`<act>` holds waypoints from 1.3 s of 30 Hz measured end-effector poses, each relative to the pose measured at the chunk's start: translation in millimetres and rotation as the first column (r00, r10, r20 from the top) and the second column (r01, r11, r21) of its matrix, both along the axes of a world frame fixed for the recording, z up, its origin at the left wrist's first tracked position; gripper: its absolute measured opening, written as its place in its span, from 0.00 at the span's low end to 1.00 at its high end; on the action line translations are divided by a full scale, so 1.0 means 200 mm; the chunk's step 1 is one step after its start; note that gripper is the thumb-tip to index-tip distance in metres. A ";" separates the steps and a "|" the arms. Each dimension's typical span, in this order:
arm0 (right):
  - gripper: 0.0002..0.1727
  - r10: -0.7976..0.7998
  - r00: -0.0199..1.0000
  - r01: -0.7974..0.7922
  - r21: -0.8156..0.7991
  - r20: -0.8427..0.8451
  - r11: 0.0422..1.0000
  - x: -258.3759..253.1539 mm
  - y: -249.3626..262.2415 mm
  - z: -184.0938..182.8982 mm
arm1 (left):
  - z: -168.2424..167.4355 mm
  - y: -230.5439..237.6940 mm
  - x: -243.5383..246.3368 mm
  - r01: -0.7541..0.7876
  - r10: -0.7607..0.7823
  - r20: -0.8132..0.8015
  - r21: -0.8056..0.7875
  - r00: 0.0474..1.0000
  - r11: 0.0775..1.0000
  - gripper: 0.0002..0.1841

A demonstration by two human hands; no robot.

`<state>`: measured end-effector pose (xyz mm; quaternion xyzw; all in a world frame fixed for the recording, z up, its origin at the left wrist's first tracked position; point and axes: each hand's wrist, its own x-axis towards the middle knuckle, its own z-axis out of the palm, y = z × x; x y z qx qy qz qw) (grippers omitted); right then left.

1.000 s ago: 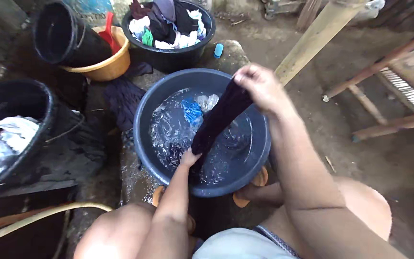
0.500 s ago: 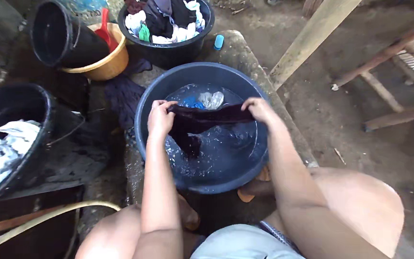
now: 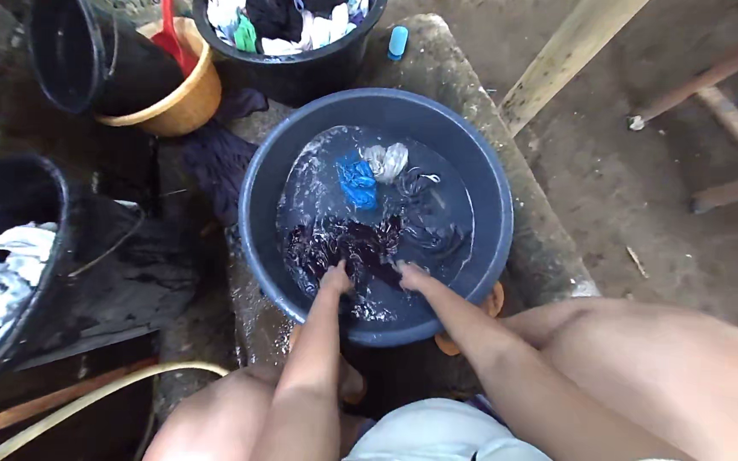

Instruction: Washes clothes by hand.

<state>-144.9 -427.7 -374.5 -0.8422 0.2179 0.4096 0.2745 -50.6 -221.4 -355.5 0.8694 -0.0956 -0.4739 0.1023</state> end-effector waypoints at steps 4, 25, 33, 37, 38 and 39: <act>0.52 -0.182 0.980 0.196 -0.219 0.082 0.956 -0.04 -0.10 0.01 | 0.04 0.01 -0.05 0.141 -0.133 -0.068 0.119 0.989 0.983 0.34; 0.10 -0.577 0.385 0.131 0.577 0.720 0.806 -0.03 -0.17 1.62 | 0.44 -0.14 -0.21 0.313 -0.265 0.201 -0.269 0.943 0.911 0.34; 0.25 0.666 0.720 -0.516 -0.489 0.198 0.703 -0.17 -0.44 1.27 | 1.20 0.19 -0.02 0.359 -0.479 0.359 0.353 0.801 0.864 0.18; 0.20 0.679 0.574 -0.258 -0.687 0.457 0.680 0.01 -0.50 1.90 | 1.74 0.30 0.12 0.195 -0.418 0.688 0.381 0.593 0.904 0.13; 0.20 0.675 0.548 -0.195 -0.709 0.494 0.677 0.05 -0.51 2.11 | 1.91 0.32 0.16 0.149 -0.398 0.748 0.380 0.531 0.913 0.13; 0.20 0.666 0.516 -0.136 -0.716 0.538 0.684 0.08 -0.52 2.32 | 2.09 0.33 0.19 0.103 -0.380 0.801 0.377 0.462 0.920 0.13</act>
